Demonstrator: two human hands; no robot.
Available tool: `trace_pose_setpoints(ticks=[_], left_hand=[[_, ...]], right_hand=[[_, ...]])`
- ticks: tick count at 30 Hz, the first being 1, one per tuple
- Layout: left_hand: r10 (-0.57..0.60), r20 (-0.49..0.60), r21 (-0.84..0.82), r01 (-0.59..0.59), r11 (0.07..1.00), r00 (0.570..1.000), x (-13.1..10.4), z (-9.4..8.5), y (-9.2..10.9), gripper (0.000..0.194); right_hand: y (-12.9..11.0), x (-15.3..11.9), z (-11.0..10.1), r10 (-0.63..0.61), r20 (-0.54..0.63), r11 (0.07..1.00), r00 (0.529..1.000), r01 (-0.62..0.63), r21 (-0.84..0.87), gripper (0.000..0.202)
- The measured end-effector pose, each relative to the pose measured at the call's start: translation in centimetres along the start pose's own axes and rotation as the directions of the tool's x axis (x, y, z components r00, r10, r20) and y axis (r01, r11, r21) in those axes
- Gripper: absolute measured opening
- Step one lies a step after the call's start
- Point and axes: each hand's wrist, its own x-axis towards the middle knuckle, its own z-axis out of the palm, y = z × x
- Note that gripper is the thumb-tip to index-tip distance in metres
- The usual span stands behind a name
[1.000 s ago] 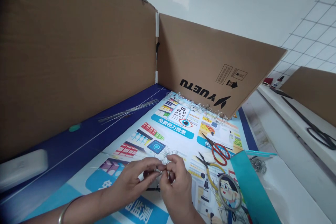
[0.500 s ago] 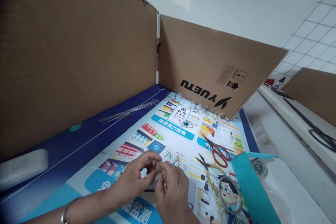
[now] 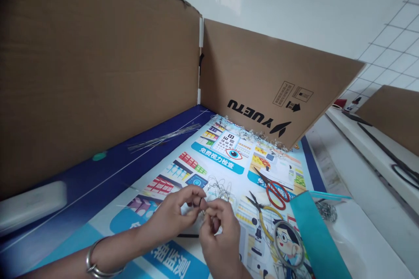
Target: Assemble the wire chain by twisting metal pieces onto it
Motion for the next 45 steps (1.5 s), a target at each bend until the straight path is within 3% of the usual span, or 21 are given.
trace_pose_setpoints(ticks=[3, 6, 14, 18, 21, 26, 30, 35, 38, 45], left_hand=[[0.024, 0.054, 0.033, -0.026, 0.999, 0.998, 0.2, -0.7, 0.1, 0.023], [0.019, 0.091, 0.058, -0.024, 0.998, 0.996, 0.4, -1.2, 0.4, 0.019], [0.151, 0.145, 0.295, -0.188, 0.937, 0.978, 0.5, -1.5, 1.0, 0.011], [0.231, 0.166, 0.392, -0.279, 0.876, 0.959, 0.0, -1.3, 0.9, 0.013], [0.303, 0.207, 0.350, -0.359, 0.865, 0.930, -0.1, -1.3, 0.7, 0.017], [0.245, 0.211, 0.232, -0.292, 0.928, 0.946, 0.2, -1.5, 0.5, 0.018], [0.178, 0.257, 0.150, -0.221, 0.964, 0.950, 0.5, -1.8, 0.7, 0.019], [0.150, 0.368, 0.051, -0.181, 0.982, 0.918, 0.9, -2.2, 1.2, 0.020], [0.156, 0.431, -0.006, -0.170, 0.985, 0.889, 1.3, -2.3, 1.3, 0.023], [0.160, 0.528, -0.020, -0.177, 0.984, 0.834, 2.4, -2.3, 1.5, 0.023]], right_hand=[[-0.3, 0.3, -0.1, 0.223, 0.052, 0.953, 0.973, -0.229, 0.196, 0.019], [-0.7, 0.6, -0.1, 0.319, 0.114, 0.887, 0.941, -0.339, 0.313, 0.021], [-1.3, 0.7, -0.4, 0.322, 0.103, 0.925, 0.941, -0.336, 0.179, 0.018], [-1.1, 0.6, -0.5, 0.267, 0.104, 0.959, 0.958, -0.274, 0.070, 0.016], [-1.1, 0.7, -0.9, 0.199, 0.152, 0.980, 0.968, -0.198, -0.023, 0.016], [-1.3, 1.3, -2.4, -0.079, 0.241, 0.978, 0.967, 0.122, -0.169, 0.015], [-1.5, 2.0, -3.5, -0.360, 0.211, 0.877, 0.909, 0.407, -0.257, 0.020], [-1.6, 2.7, -3.6, -0.521, 0.259, 0.734, 0.814, 0.581, -0.351, 0.017], [-1.4, 2.9, -3.5, -0.535, 0.317, 0.686, 0.783, 0.622, -0.377, 0.015], [-0.5, 3.3, -4.6, -0.445, 0.513, 0.682, 0.734, 0.649, -0.337, 0.014]])
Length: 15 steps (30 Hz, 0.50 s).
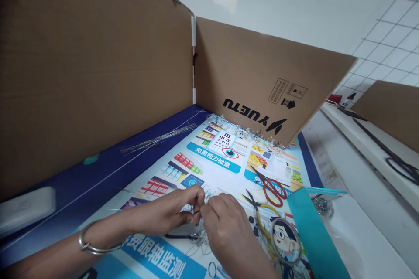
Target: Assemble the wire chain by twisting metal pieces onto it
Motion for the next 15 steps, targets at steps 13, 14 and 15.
trace_pose_setpoints(ticks=[13, 14, 15], left_hand=[[-0.018, -0.021, -0.009, 0.018, 1.000, 1.000, 0.2, 0.5, -0.6, 0.026], [-0.017, -0.035, -0.025, 0.016, 1.000, 0.999, 0.2, 0.5, -0.5, 0.026], [-0.018, -0.048, -0.046, 0.016, 0.999, 0.999, 0.2, 0.5, -0.5, 0.025]], right_hand=[[0.3, 0.6, 0.9, 0.002, -0.120, 0.999, 0.993, -0.007, -0.039, 0.014], [0.3, 0.6, 1.0, 0.017, -0.140, 0.999, 0.990, -0.022, -0.036, 0.014], [0.3, 0.5, 1.0, 0.028, -0.160, 0.999, 0.987, -0.033, -0.031, 0.014]])
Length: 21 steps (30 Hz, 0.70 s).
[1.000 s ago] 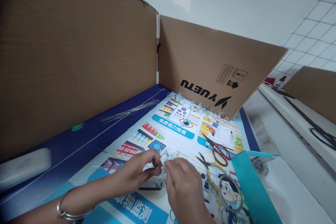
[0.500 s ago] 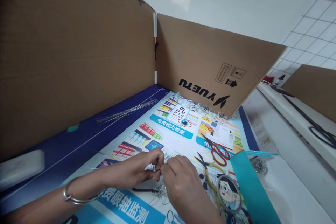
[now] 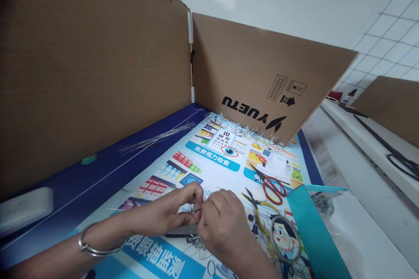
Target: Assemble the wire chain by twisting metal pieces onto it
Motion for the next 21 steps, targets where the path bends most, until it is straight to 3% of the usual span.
trace_pose_setpoints(ticks=[8, 15, 21], left_hand=[[-0.017, -0.176, -0.123, -0.005, 0.992, 0.984, -0.1, 0.6, -0.1, 0.020], [-0.008, -0.363, -0.084, -0.024, 0.996, 0.932, -0.2, 1.9, 0.1, 0.020], [-0.027, -0.451, -0.243, -0.093, 0.966, 0.892, -0.3, 2.4, 0.2, 0.019]], right_hand=[[-0.7, -0.1, -0.4, 0.049, -0.121, 0.996, 0.991, -0.040, 0.075, 0.013], [-0.9, -0.3, -0.4, 0.090, -0.120, 0.988, 0.989, -0.073, 0.136, 0.014], [-1.1, -0.2, -0.5, 0.088, -0.132, 0.983, 0.987, -0.064, 0.172, 0.014]])
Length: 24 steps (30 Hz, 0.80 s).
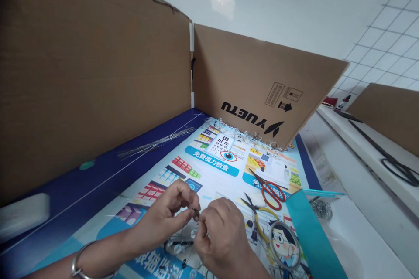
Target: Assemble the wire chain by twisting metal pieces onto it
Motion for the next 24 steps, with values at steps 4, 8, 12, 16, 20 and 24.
trace_pose_setpoints(ticks=[4, 8, 12, 16, 20, 24], left_hand=[[0.025, -0.021, 0.056, -0.024, 0.998, 0.999, -0.4, 0.1, -0.2, 0.015], [0.093, -0.047, 0.142, -0.086, 0.986, 0.995, -0.8, -0.1, -0.9, 0.011], [0.102, -0.047, 0.230, -0.089, 0.969, 0.994, -0.8, -0.5, -1.6, 0.006], [0.102, -0.038, 0.295, -0.086, 0.952, 0.994, -0.8, -0.6, -1.8, 0.004], [0.106, -0.016, 0.350, -0.093, 0.932, 0.994, -0.8, -0.7, -1.9, 0.006], [0.120, 0.000, 0.411, -0.110, 0.905, 0.993, -0.7, -0.8, -1.9, 0.009]], right_hand=[[-0.1, 0.1, 0.3, 0.005, -0.016, 0.999, 1.000, -0.005, 0.049, 0.013], [0.0, 0.1, 0.4, 0.061, 0.019, 0.986, 0.998, -0.063, 0.156, 0.013], [0.2, 0.1, 0.0, 0.100, 0.123, 0.966, 0.987, -0.126, 0.227, 0.011], [0.4, 0.1, -0.2, 0.127, 0.078, 0.978, 0.989, -0.138, 0.158, 0.010], [0.4, 0.0, -0.2, 0.141, 0.067, 0.980, 0.988, -0.149, 0.129, 0.009], [0.4, 0.2, -0.2, 0.179, 0.096, 0.967, 0.979, -0.193, 0.168, 0.010]])
